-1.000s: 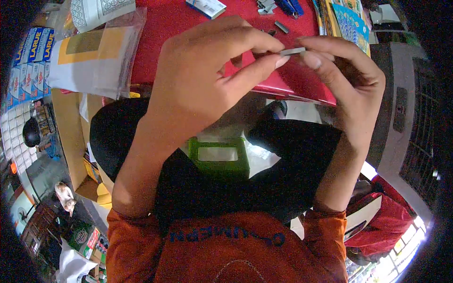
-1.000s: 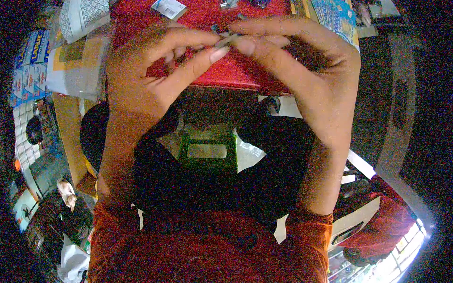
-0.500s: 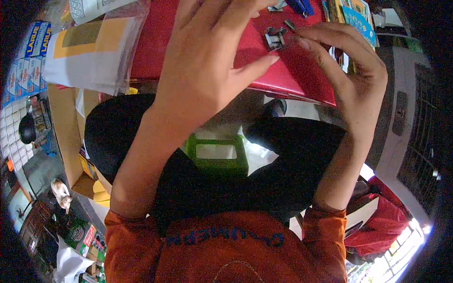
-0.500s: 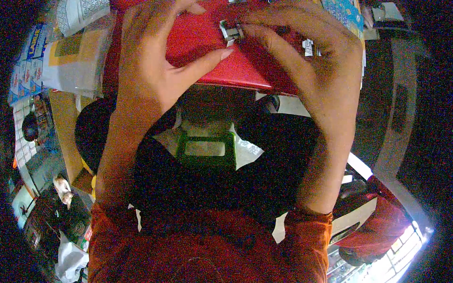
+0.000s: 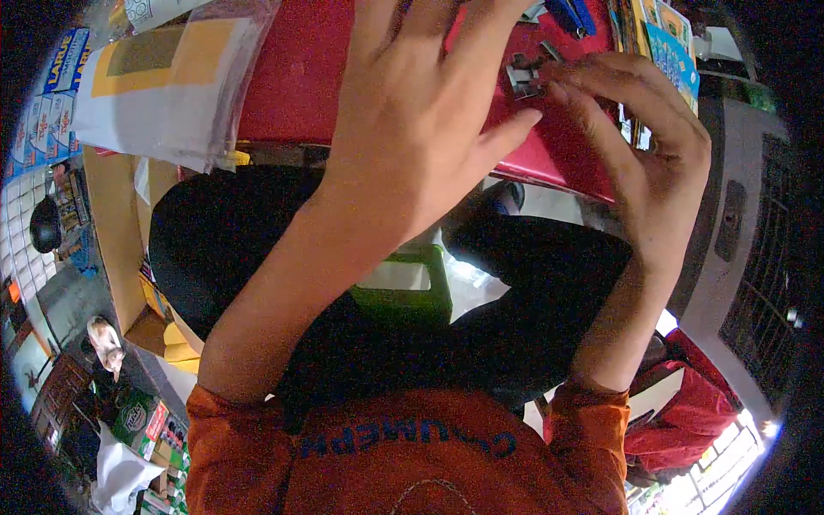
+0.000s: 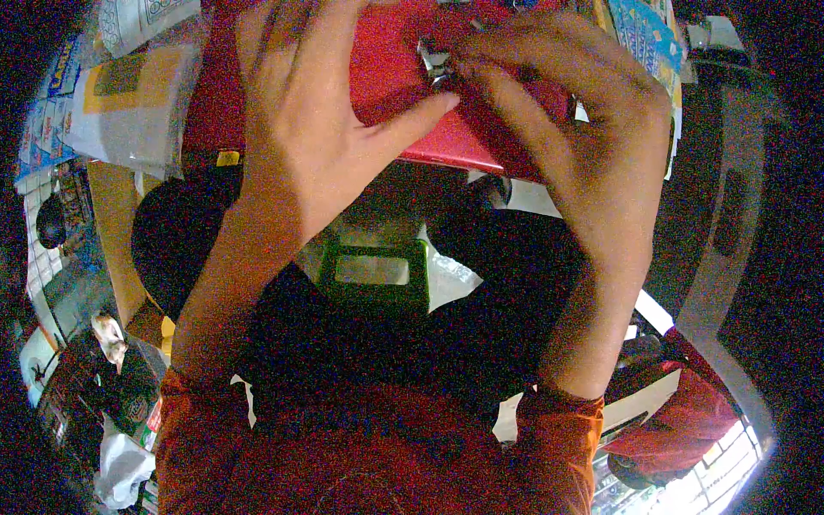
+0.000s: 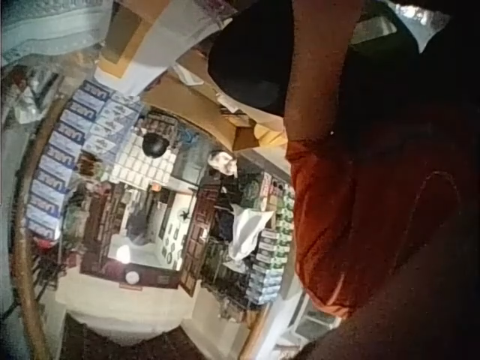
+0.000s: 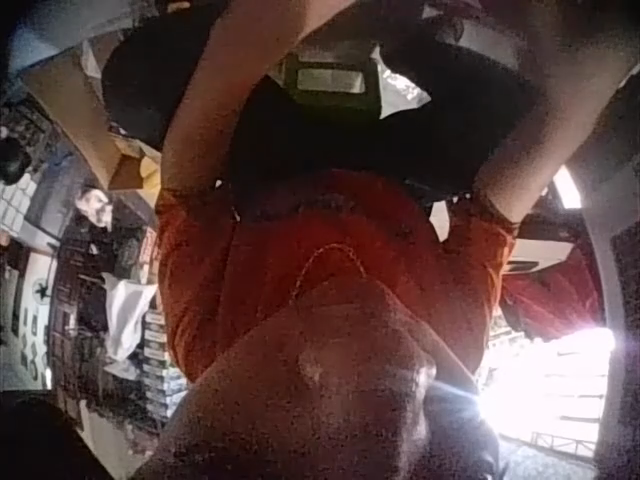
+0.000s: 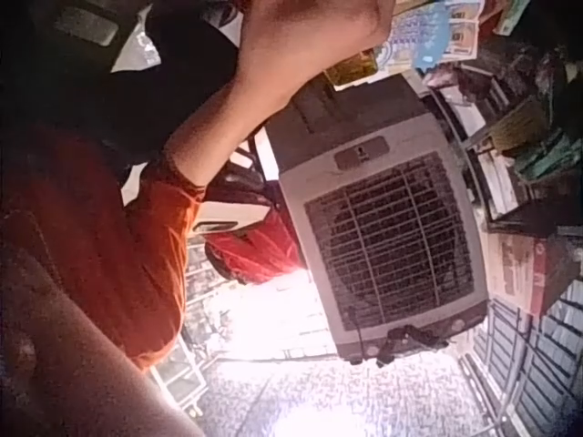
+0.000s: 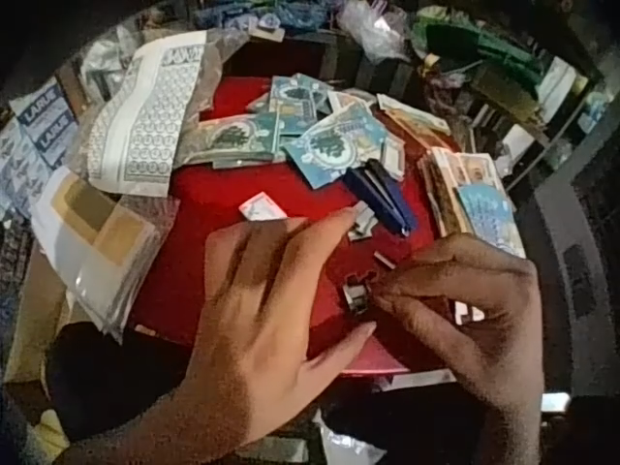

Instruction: The recorder is assembling small metal components, likely binder clips or similar stationery items, at a desk.

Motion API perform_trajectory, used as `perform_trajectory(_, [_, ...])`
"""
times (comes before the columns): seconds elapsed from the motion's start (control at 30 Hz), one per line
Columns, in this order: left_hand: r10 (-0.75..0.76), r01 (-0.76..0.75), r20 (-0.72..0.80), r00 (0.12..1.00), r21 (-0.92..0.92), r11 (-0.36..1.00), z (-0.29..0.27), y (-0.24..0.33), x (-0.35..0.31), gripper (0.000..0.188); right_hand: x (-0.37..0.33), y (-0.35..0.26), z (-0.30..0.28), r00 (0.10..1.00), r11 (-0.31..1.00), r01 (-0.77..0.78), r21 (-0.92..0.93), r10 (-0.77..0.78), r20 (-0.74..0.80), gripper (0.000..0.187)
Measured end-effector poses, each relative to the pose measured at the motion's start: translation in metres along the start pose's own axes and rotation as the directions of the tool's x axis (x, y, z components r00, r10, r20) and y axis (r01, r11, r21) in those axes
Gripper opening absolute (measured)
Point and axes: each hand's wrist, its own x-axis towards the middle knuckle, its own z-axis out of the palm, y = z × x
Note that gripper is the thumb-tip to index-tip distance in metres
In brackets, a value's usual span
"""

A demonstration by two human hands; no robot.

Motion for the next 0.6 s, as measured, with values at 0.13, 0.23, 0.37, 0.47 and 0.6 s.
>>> perform_trajectory(0.13, [0.003,-0.003,-0.033,0.999,0.009,1.000,0.003,0.002,-0.002,0.088,0.001,0.000,0.003,1.000,1.000,0.018,0.001,-0.018,-0.005,0.016])
perform_trajectory(0.23, [0.011,-0.008,-0.079,0.997,0.036,0.999,0.022,-0.013,-0.008,0.091,0.002,-0.002,0.003,0.999,0.999,0.039,-0.022,-0.039,0.005,0.017])
perform_trajectory(0.37, [-0.049,0.046,0.069,0.996,0.045,0.998,0.002,0.004,0.004,0.091,0.001,0.000,0.003,1.000,1.000,0.021,0.000,-0.021,0.013,0.017])
perform_trajectory(0.47, [-0.037,0.037,-0.006,0.999,-0.016,0.999,0.011,-0.004,-0.004,0.091,0.002,-0.005,0.003,1.000,1.000,-0.002,0.022,0.001,0.020,0.017])
perform_trajectory(0.6, [0.037,-0.033,-0.083,0.996,0.045,0.998,0.020,-0.013,-0.003,0.092,0.004,-0.003,0.004,1.000,1.000,0.017,0.017,-0.017,0.011,0.015])
